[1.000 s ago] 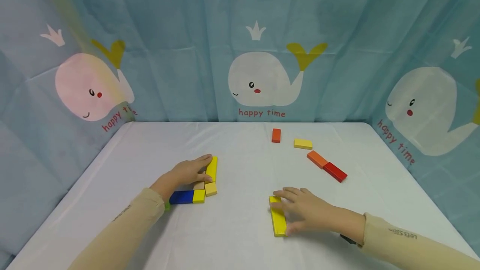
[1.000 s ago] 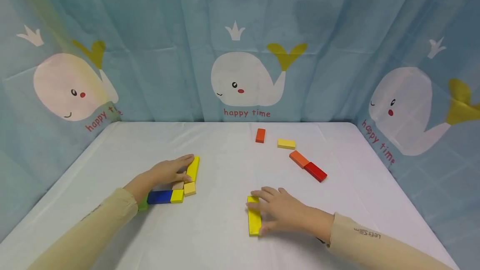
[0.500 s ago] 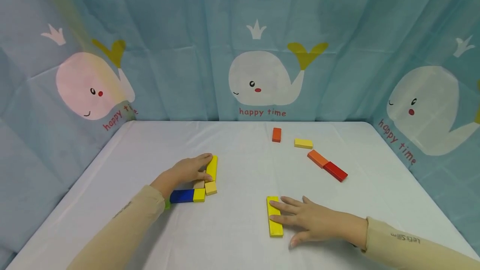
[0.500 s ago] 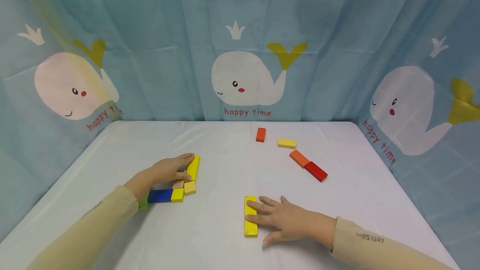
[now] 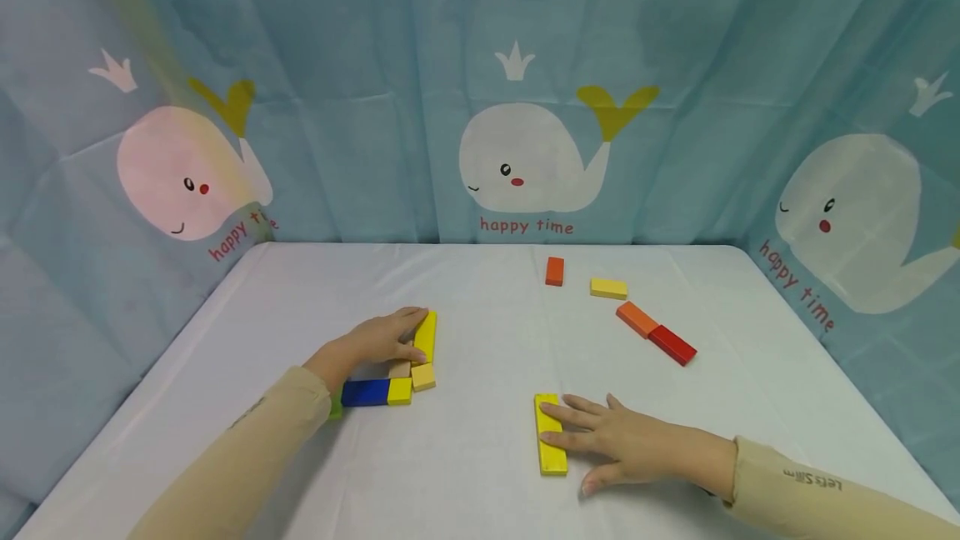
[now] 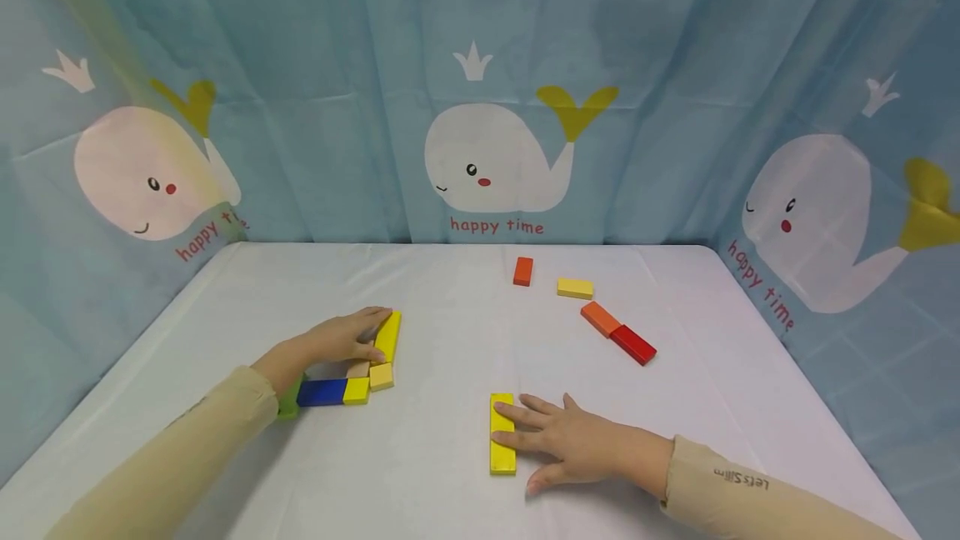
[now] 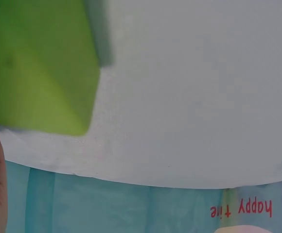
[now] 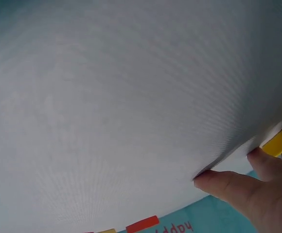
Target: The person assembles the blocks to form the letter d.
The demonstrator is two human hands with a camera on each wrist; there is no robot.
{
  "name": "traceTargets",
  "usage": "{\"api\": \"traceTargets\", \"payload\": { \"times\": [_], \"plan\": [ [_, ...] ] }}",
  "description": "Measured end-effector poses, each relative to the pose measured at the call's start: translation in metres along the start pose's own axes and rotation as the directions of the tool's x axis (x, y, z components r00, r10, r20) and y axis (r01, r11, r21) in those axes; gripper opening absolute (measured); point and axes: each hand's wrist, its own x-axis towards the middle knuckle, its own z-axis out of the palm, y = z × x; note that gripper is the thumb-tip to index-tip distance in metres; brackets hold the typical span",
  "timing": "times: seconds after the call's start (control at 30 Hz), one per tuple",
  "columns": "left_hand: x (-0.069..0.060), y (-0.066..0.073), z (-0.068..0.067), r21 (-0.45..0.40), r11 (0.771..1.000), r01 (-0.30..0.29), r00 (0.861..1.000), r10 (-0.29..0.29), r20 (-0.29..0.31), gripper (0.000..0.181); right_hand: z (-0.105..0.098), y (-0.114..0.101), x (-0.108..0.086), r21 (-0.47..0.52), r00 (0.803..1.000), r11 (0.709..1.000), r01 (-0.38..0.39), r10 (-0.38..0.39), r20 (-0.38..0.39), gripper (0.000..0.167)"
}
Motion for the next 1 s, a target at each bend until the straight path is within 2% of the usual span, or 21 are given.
{"api": "traceTargets", "payload": {
  "times": [0.1,0.3,0.4,0.5,0.6,0.67,0.73,0.87,1.0],
  "plan": [
    [0.000,0.002,-0.001,0.025,0.999,-0.023,0.999,0.023,-0.023,0.094,0.001,0.000,0.000,0.007,1.000,1.000,-0.005,0.005,0.002,0.069],
    [0.002,0.005,-0.004,0.171,0.984,-0.037,0.994,0.054,-0.094,0.103,0.001,0.000,-0.001,0.001,1.000,1.000,-0.006,0.006,-0.003,0.070],
    [0.002,0.005,-0.005,0.179,0.983,-0.038,0.991,0.060,-0.123,0.102,0.001,0.001,-0.001,0.007,1.000,1.000,-0.009,0.009,0.000,0.070],
    [0.002,0.006,-0.004,0.126,0.991,-0.034,0.988,0.052,-0.144,0.099,0.002,0.001,0.000,0.011,1.000,1.000,-0.009,0.009,0.004,0.070],
    [0.003,0.007,-0.005,0.014,1.000,-0.002,0.989,0.004,-0.150,0.095,0.003,0.002,0.000,0.006,1.000,1.000,-0.008,0.008,0.005,0.070],
    [0.004,0.007,-0.006,-0.077,0.997,0.020,0.989,-0.031,-0.143,0.088,0.003,0.002,0.000,0.005,1.000,1.000,-0.009,0.009,0.003,0.071],
    [0.006,0.008,-0.007,-0.168,0.986,0.025,0.990,-0.049,-0.136,0.080,0.003,0.003,-0.001,0.004,1.000,1.000,-0.012,0.012,0.001,0.071],
    [0.009,0.010,-0.010,-0.290,0.957,-0.026,0.990,-0.016,-0.141,0.067,0.002,0.002,-0.001,0.023,1.000,0.999,-0.029,0.029,0.009,0.072],
    [0.012,0.017,-0.013,-0.353,0.934,-0.057,0.982,-0.012,-0.189,0.062,-0.001,0.000,-0.001,0.039,0.999,0.998,-0.046,0.045,0.026,0.072]
  ]
}}
